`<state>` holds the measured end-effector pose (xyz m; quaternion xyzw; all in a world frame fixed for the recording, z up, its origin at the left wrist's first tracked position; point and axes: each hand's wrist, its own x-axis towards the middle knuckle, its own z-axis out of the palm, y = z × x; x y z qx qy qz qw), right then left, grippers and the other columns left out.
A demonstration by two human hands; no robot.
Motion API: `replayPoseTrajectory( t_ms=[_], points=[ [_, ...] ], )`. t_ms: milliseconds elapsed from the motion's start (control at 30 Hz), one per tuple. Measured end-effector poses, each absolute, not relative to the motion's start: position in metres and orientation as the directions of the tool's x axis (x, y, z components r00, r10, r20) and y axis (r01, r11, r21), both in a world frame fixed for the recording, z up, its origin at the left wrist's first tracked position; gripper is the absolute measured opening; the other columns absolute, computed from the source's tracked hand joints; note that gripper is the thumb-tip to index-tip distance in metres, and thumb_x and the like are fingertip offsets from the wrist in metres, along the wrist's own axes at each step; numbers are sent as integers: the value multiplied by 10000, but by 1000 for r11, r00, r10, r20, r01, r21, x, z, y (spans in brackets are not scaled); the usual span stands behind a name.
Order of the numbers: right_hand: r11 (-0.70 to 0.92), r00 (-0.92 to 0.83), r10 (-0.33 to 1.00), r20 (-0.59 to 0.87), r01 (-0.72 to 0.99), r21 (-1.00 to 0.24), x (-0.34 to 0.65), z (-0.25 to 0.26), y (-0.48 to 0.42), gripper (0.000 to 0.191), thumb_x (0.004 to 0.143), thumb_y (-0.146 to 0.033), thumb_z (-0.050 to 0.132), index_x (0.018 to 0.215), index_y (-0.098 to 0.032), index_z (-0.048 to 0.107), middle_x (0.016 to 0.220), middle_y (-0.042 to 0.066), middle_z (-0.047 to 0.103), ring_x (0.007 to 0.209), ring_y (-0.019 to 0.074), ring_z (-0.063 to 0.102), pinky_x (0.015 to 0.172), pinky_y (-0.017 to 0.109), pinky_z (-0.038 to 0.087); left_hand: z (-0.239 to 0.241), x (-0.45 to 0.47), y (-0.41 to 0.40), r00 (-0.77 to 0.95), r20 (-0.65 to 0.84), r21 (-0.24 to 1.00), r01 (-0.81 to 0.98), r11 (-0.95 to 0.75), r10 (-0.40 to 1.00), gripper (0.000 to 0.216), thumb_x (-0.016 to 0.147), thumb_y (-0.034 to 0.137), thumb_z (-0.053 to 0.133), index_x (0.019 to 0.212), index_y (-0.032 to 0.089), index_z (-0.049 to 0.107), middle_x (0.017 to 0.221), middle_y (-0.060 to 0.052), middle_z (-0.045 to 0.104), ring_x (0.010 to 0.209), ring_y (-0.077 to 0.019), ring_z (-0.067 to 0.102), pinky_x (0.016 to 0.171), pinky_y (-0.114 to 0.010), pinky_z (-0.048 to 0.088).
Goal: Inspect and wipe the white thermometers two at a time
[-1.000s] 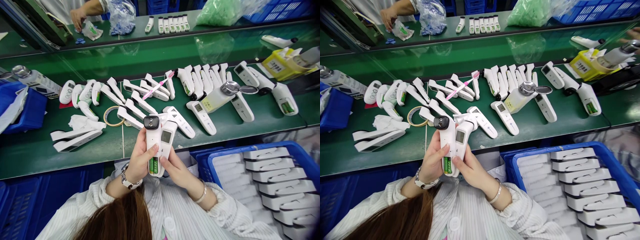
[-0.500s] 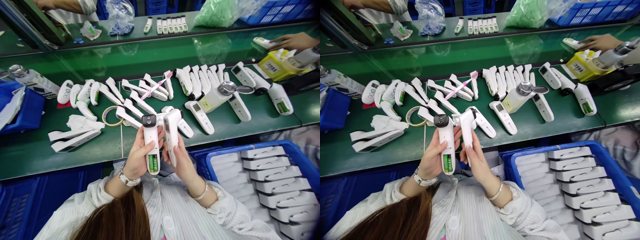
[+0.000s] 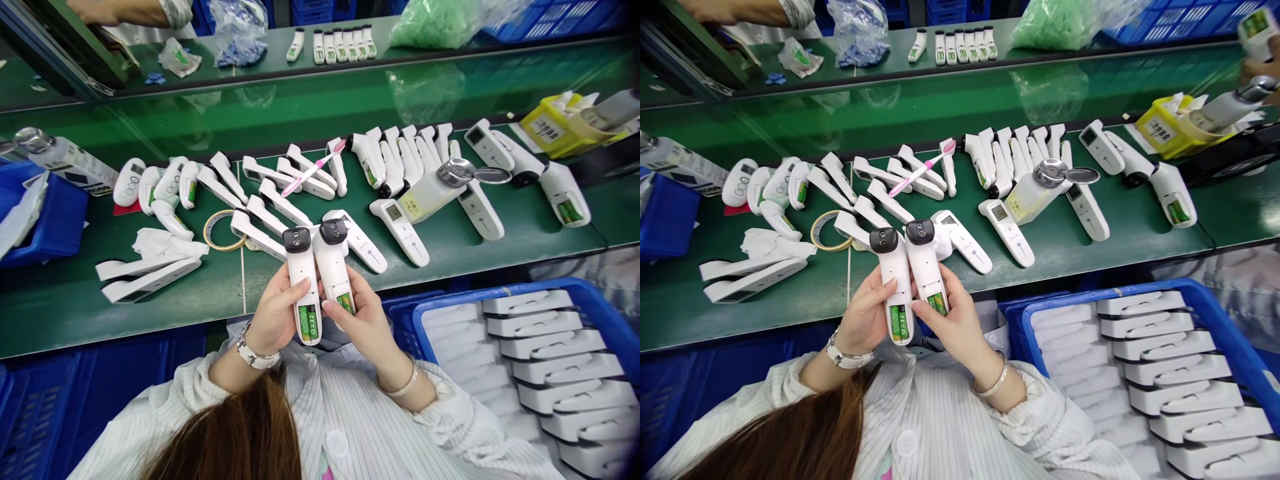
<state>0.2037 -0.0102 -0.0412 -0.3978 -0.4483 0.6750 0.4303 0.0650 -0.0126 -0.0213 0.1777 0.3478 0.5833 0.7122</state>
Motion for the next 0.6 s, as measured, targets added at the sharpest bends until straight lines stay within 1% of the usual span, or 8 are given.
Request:
replayPoseTrajectory(
  t_ms=[67, 167, 267, 367, 500, 600],
  points=[
    [-286, -330, 922, -201, -230, -930, 204, -40, -8, 454, 758, -251, 699, 1168, -252, 505, 933, 13, 628, 789, 160, 602, 700, 306, 559, -22, 64, -13, 67, -313, 671, -690, 270, 947, 174, 799, 162, 587, 973, 171, 592, 857, -31, 637, 740, -139, 598, 630, -233, 497],
    [-335, -338, 911, -237, -267, -904, 204, -39, -6, 424, 760, -260, 693, 1141, -248, 508, 915, 3, 628, 788, 152, 607, 694, 295, 566, -20, 64, -12, 53, -345, 655, -702, 281, 937, 180, 830, 193, 535, 997, 160, 589, 881, -62, 652, 781, -173, 616, 650, -274, 521],
    [-361, -362, 902, -237, -330, -872, 204, -40, -6, 358, 768, -263, 685, 1086, -253, 522, 912, -9, 636, 757, 127, 616, 660, 253, 559, -16, 64, -11, 101, -402, 590, -732, 341, 910, 227, 874, 249, 442, 1030, 156, 578, 873, -87, 661, 756, -211, 637, 604, -332, 542],
    [-421, -389, 879, -274, -367, -830, 205, -42, -6, 316, 755, -266, 700, 1015, -256, 521, 873, -20, 646, 708, 114, 626, 617, 230, 545, -11, 64, -9, 156, -446, 516, -760, 395, 881, 295, 903, 278, 358, 1034, 125, 575, 858, -102, 659, 737, -213, 641, 598, -339, 547],
    [-459, -390, 864, -317, -354, -815, 206, -45, -5, 312, 743, -273, 712, 991, -242, 524, 790, -26, 646, 646, 106, 612, 588, 218, 520, -10, 64, -8, 162, -431, 486, -787, 380, 887, 332, 923, 236, 290, 1065, 116, 566, 942, -110, 653, 783, -193, 638, 654, -317, 546],
    [-466, -396, 862, -317, -369, -804, 206, -44, -5, 269, 779, -309, 666, 1009, -229, 552, 781, -15, 640, 618, 103, 583, 565, 216, 496, -12, 64, -9, 177, -393, 497, -785, 370, 902, 340, 924, 252, 296, 1088, 119, 563, 977, -114, 644, 794, -202, 631, 647, -330, 541]
  ],
)
